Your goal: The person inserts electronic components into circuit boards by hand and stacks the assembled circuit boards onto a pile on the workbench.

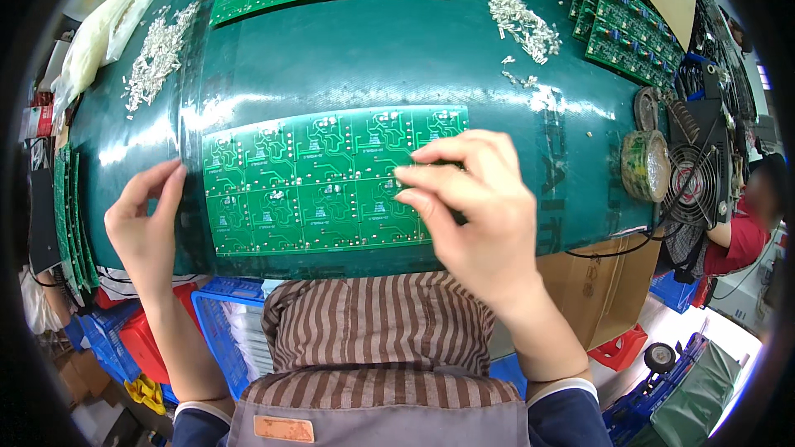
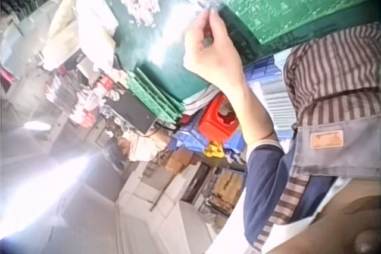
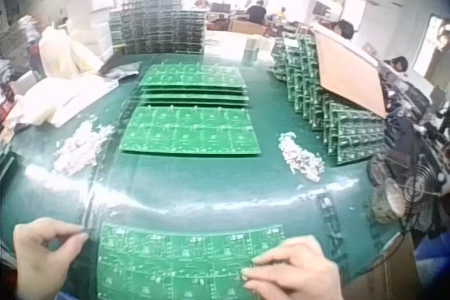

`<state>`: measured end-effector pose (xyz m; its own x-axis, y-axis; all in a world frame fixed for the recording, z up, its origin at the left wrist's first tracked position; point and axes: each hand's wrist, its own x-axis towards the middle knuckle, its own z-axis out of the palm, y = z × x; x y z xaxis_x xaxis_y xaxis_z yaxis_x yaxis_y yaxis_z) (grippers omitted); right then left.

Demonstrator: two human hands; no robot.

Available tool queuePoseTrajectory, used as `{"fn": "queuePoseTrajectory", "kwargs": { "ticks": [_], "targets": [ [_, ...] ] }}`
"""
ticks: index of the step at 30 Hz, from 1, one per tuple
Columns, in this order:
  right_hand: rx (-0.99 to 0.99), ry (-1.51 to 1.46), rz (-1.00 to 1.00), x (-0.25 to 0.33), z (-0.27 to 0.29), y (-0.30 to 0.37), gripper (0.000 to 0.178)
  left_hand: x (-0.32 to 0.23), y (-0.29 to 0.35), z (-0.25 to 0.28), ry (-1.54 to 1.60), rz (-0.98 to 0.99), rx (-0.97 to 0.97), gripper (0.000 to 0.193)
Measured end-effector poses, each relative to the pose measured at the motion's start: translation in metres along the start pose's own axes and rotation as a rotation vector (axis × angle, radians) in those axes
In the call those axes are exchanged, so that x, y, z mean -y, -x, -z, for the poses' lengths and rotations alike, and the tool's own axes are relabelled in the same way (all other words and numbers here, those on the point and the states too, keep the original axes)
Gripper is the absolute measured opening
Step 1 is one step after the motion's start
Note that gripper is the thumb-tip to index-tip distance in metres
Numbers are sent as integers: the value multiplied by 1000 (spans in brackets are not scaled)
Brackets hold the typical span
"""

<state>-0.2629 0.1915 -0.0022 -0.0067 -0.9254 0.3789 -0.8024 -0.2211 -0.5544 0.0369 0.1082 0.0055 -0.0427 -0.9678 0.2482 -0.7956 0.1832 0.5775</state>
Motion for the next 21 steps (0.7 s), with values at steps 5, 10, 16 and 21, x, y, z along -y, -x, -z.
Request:
{"fn": "queuePoseTrajectory", "kwargs": {
  "ticks": [5,10,16,21],
  "targets": [
    [-185,150,-148,-47,20,-16,11,-23,16,1,206,-28,153,11],
    [-153,276,-317,-80,21,-34,11,-35,26,-17,168,-129,134,12],
    [-182,351,-296,-79,19,-27,7,-34,26,-19,132,-126,124,10],
    [-240,253,-401,-68,27,-16,8,-33,24,-16,135,-144,139,8]
  ]
}}
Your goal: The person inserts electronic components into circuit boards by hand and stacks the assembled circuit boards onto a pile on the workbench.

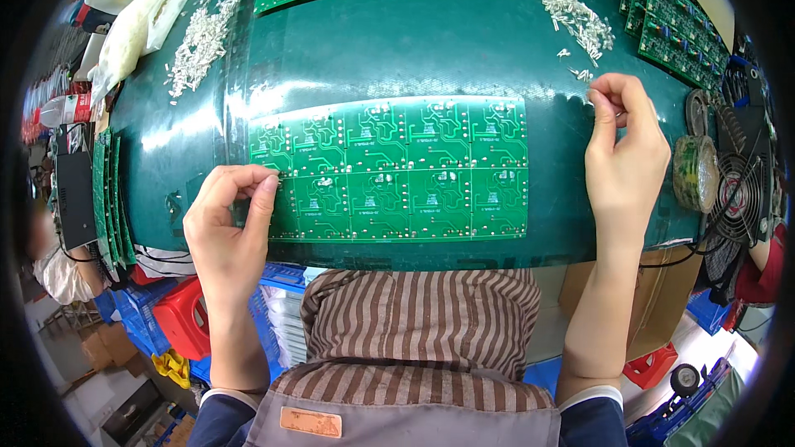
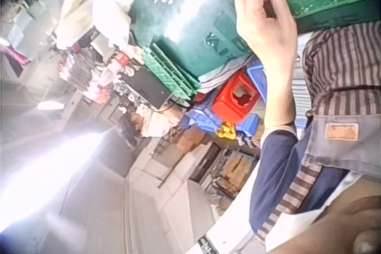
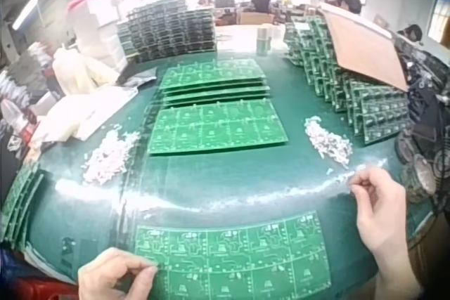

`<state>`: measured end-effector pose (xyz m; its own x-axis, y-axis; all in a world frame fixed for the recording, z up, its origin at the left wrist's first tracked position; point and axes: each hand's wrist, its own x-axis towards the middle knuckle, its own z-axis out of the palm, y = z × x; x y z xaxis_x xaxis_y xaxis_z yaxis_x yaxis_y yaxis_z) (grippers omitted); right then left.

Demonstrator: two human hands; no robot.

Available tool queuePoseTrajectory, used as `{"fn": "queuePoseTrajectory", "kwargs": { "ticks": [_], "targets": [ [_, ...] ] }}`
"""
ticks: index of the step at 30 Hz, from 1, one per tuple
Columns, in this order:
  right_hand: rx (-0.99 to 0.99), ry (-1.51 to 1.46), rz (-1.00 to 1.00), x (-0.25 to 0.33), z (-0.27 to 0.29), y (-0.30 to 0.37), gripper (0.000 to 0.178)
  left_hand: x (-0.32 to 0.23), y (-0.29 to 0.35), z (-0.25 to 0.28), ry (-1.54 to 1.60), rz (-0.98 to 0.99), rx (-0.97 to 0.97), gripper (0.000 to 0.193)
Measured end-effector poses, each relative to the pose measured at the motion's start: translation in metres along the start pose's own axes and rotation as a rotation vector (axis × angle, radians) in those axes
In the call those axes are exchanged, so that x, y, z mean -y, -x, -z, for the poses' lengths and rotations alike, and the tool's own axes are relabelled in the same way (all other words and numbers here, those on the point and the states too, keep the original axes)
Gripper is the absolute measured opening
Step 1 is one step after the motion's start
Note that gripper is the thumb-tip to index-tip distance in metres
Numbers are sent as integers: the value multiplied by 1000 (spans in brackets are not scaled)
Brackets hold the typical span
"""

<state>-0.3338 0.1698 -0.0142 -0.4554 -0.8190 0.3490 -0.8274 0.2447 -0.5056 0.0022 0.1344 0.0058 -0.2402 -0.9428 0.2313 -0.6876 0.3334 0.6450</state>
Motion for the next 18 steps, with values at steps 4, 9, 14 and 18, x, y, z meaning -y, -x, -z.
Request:
{"fn": "queuePoseTrajectory", "kwargs": {
  "ticks": [4,9,14,18],
  "targets": [
    [-47,-12,155,-1,6,10,11,-1,1,5,2,28,24,8],
    [-24,-115,191,-9,6,16,15,-3,0,5,-4,37,38,8],
    [79,-531,-58,13,7,35,11,-6,3,2,-89,6,10,8],
    [244,-718,-143,31,12,50,8,-6,3,0,-153,-103,7,9]
  ]
}}
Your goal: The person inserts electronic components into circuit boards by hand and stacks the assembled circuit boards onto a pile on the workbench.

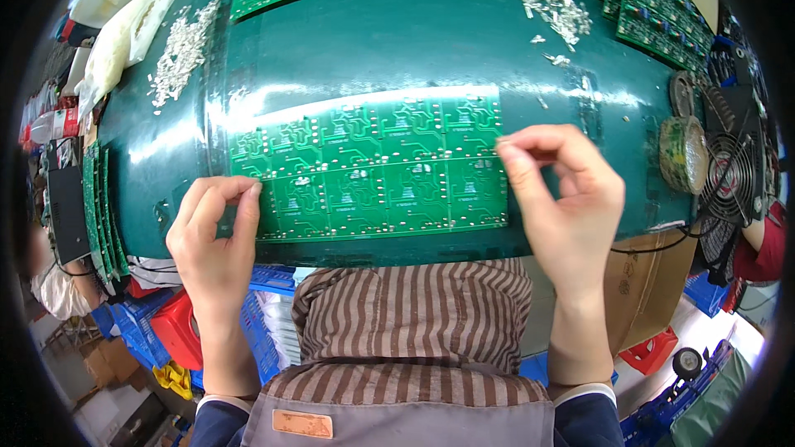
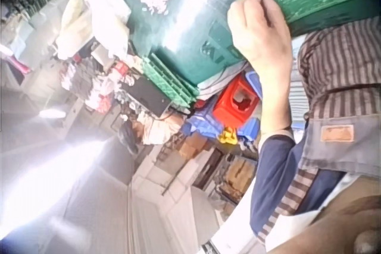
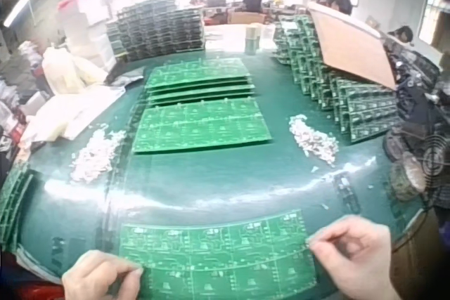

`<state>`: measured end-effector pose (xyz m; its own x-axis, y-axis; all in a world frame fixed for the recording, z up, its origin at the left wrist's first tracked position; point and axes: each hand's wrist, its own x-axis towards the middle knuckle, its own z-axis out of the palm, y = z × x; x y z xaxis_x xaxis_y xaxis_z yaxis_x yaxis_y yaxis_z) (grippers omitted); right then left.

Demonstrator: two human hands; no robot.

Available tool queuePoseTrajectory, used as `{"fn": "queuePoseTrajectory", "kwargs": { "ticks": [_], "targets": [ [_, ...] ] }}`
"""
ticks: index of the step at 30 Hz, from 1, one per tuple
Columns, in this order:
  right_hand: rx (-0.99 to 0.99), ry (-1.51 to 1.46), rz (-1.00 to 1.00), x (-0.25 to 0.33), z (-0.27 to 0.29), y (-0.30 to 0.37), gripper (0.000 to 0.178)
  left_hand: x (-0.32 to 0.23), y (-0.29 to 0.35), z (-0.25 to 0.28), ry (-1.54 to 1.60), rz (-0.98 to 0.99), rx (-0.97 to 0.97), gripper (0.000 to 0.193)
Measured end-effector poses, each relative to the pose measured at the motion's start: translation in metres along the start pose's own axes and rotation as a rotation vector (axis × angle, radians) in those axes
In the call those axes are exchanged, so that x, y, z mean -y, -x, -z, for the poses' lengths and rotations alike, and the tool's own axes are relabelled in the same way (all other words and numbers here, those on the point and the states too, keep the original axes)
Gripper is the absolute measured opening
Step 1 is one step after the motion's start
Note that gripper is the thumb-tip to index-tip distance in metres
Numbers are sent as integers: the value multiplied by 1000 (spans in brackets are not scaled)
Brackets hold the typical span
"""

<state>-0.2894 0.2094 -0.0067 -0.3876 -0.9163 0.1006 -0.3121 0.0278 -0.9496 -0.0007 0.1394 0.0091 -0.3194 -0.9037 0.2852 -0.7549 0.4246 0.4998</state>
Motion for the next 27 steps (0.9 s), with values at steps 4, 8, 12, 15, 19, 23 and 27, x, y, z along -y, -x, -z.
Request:
{"fn": "queuePoseTrajectory", "kwargs": {
  "ticks": [4,8,12,15,19,23,27],
  "targets": [
    [36,89,14,5,-6,1,6,-2,-4,7,-97,-58,33,11],
    [69,126,28,5,-4,-4,5,1,-9,10,-122,-125,70,12],
    [114,173,29,6,-1,-7,5,4,-10,12,-200,-214,89,11],
    [127,188,22,8,0,-9,4,6,-11,13,-235,-267,92,10],
    [125,176,-28,10,2,-11,5,6,-12,12,-227,-268,95,10],
    [119,175,-35,10,2,-12,6,2,-10,12,-145,-134,98,10],
    [108,236,24,10,2,-12,6,5,-10,13,-205,-235,91,12]
  ]
}}
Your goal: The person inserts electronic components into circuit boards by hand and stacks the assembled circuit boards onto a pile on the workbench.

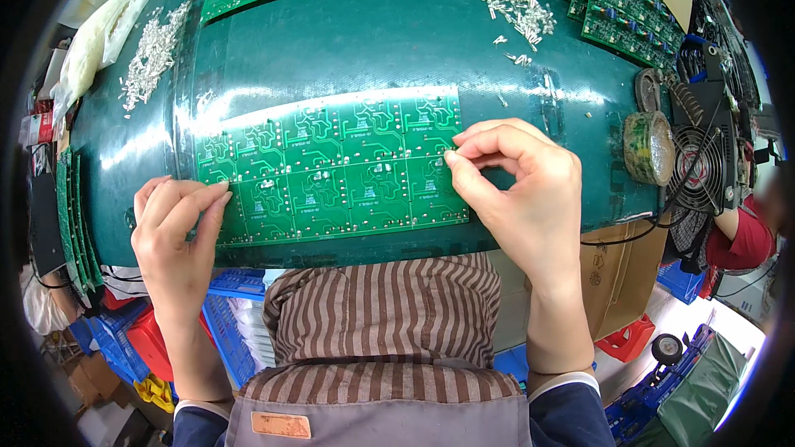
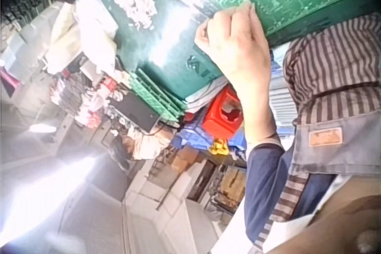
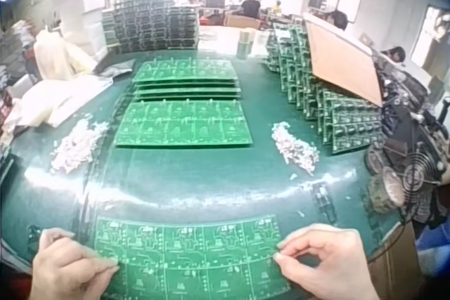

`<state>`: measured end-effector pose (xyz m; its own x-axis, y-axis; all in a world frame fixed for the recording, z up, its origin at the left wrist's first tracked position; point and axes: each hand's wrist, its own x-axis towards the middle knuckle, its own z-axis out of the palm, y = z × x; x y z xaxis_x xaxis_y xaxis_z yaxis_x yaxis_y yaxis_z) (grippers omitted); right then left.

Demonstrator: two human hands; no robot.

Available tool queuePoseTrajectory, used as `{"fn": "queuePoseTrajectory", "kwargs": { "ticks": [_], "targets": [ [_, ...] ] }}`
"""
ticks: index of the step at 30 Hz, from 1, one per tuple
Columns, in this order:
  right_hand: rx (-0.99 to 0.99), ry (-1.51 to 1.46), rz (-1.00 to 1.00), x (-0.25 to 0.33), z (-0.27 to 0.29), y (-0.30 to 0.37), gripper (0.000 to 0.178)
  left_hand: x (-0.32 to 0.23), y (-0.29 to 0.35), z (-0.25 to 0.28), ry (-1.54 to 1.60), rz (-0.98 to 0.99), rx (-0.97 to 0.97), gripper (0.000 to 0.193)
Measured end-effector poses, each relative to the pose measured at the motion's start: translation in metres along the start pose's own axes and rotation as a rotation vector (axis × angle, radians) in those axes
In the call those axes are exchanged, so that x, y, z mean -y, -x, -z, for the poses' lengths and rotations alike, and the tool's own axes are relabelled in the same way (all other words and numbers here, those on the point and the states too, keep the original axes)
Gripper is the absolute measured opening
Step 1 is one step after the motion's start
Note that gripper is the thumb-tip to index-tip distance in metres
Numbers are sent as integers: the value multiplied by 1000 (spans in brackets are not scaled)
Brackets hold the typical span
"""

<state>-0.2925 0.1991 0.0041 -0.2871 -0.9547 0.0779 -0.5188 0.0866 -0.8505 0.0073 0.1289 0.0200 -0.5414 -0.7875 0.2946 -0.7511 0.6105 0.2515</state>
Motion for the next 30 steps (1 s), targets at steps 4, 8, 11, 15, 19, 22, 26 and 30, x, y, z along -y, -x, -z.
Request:
{"fn": "queuePoseTrajectory", "kwargs": {
  "ticks": [4,8,11,15,19,22,26,30],
  "targets": [
    [-8,57,32,4,-1,1,6,4,3,-1,99,101,-18,15],
    [-6,84,64,6,-9,1,6,10,8,-1,121,162,-13,17],
    [-37,290,166,18,-12,4,9,16,15,3,213,160,-29,22],
    [-18,335,194,19,-4,10,9,39,15,13,289,159,-26,22],
    [-5,250,133,8,-1,15,7,112,21,47,-111,312,-372,18],
    [4,327,208,5,-3,12,6,199,52,99,-422,502,-460,29],
    [0,291,152,6,-5,10,5,302,112,154,-530,765,-111,86],
    [-19,342,161,4,-4,15,6,298,99,154,31,1115,66,99]
  ]
}}
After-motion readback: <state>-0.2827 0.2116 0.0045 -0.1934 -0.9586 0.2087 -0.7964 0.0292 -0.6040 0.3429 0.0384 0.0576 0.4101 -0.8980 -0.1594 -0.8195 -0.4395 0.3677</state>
